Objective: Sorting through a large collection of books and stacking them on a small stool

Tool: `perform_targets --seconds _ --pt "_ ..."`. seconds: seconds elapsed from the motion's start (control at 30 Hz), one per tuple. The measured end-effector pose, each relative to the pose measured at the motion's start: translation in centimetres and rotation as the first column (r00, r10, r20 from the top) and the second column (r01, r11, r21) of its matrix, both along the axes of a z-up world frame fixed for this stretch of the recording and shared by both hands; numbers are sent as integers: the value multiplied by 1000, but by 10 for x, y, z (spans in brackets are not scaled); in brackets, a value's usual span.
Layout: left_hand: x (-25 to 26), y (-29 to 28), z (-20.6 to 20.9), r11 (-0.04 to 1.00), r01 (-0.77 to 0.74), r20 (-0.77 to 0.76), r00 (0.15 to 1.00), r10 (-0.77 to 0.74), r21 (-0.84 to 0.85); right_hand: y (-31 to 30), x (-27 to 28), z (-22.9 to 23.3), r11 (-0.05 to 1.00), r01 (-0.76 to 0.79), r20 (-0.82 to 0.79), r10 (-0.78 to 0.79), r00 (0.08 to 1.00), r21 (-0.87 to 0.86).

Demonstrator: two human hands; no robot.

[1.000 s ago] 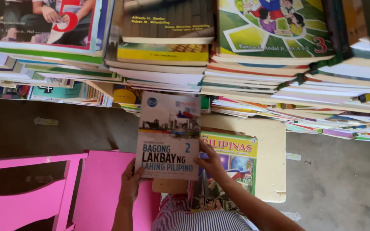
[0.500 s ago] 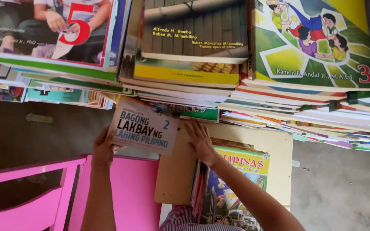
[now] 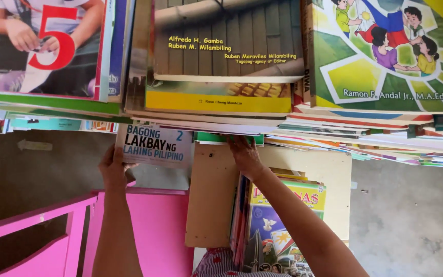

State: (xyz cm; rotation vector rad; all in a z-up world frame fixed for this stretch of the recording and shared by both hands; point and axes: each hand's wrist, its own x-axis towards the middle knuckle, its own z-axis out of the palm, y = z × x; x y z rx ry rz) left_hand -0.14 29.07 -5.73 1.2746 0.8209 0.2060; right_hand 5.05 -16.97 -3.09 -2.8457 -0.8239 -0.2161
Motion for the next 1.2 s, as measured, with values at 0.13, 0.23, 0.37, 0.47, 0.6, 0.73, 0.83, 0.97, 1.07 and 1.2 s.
perform_targets --seconds 0.13,0.23,0.37,0.47,0.6,0.73,0.83,0.97,1.07,1.2 --pt "19 -10 -19 1000 2 137 991 -3 4 -4 -2 -12 1000 15 -113 -15 993 -2" --pt "58 -17 -42 1000 -7 175 984 9 -9 -6 1 -17 1000 18 -136 -19 991 -8" --pt "82 -8 -89 999 -25 145 989 32 -45 -6 -1 -18 1000 18 -188 -17 982 4" --pt "87 -9 -99 998 9 116 993 -16 67 -5 2 -19 1000 29 -161 -29 987 2" --pt "79 -40 -68 980 38 55 997 -49 195 -6 2 -23 999 0 -148 -6 989 -36" --pt "70 -95 -32 857 51 91 989 -114 514 -8 -2 3 999 -20 -310 33 950 43" --pt "30 -174 38 831 157 30 978 -204 534 -12 -23 76 972 72 -404 25 915 225" --pt "-64 -308 83 959 271 15 962 -273 88 -53 -96 130 945 165 -370 -51 928 284" --pt "-146 -354 105 400 582 -208 713 -670 709 -101 -169 136 872 374 -382 -244 891 316" --pt "-207 -381 117 306 774 -380 562 -734 554 -160 -257 140 760 602 -469 -450 760 246"
